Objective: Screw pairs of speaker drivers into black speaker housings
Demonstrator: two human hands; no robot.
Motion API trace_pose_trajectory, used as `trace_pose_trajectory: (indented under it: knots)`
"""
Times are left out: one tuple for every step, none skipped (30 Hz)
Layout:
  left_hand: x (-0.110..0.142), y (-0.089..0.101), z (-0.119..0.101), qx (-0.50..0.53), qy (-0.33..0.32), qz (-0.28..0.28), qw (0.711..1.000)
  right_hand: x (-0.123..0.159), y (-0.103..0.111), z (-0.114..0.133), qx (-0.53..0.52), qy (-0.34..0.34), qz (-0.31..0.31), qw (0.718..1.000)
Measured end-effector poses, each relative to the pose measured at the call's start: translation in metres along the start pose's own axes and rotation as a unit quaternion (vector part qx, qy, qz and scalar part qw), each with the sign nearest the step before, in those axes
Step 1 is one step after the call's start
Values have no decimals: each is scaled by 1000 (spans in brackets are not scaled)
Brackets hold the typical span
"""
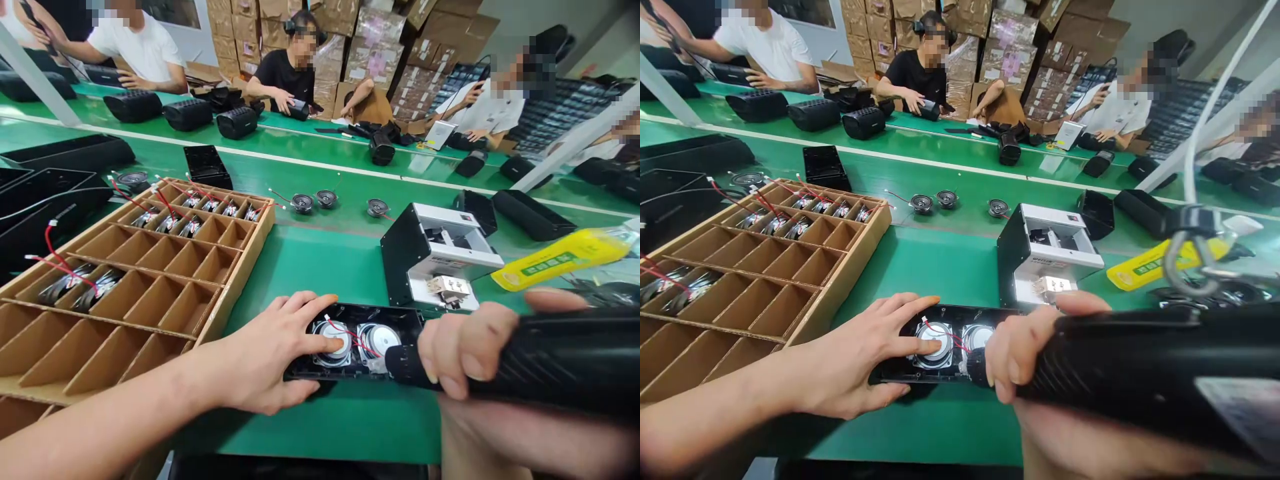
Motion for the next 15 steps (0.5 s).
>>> trace_pose_trajectory:
  knots:
    - [0,0,0,1,-4,-1,1000,1,-3,-6,-4,15,17,1000]
    - [0,0,1,1,-6,-2,1000,1,-5,-10,-6,26,29,999]
    - [1,0,1,2,-7,-3,1000,0,-6,-13,-6,27,34,999]
    - [1,-1,1,2,-7,-4,1000,0,-7,-15,-5,18,31,999]
    - [1,-1,0,2,-7,-3,1000,-1,-7,-16,-1,3,23,1000]
    - [1,-1,0,0,-6,-2,1000,-3,-8,-17,4,-11,14,1000]
    - [1,-1,0,-2,-5,-2,1000,-4,-8,-18,8,-25,5,1000]
    - [1,-1,1,-4,-6,-3,1000,-5,-9,-19,11,-38,-2,999]
    - [0,-1,1,-5,-8,-5,1000,-7,-9,-20,13,-49,-5,999]
    - [0,-1,2,-5,-11,-8,1000,-8,-9,-21,14,-56,-7,998]
    - [0,-2,2,-3,-15,-12,1000,-8,-8,-22,15,-62,-7,998]
    - [0,-2,2,-2,-19,-16,1000,-8,-7,-23,16,-65,-7,998]
    - [-1,-2,2,0,-20,-17,1000,-8,-5,-24,18,-65,-6,998]
    - [-1,-2,2,1,-19,-18,1000,-8,-3,-25,19,-63,-4,998]
    - [-1,-2,2,0,-17,-16,1000,-7,0,-25,21,-57,0,998]
Point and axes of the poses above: each hand's wrist, its own x-axis away from the middle knuckle, its own y-axis out of the back of the hand, z = x × y, the point moved 1 cm from there along -x, towards the middle knuckle, and after that the axes turned 13 degrees about y, right-handed, at the moved point
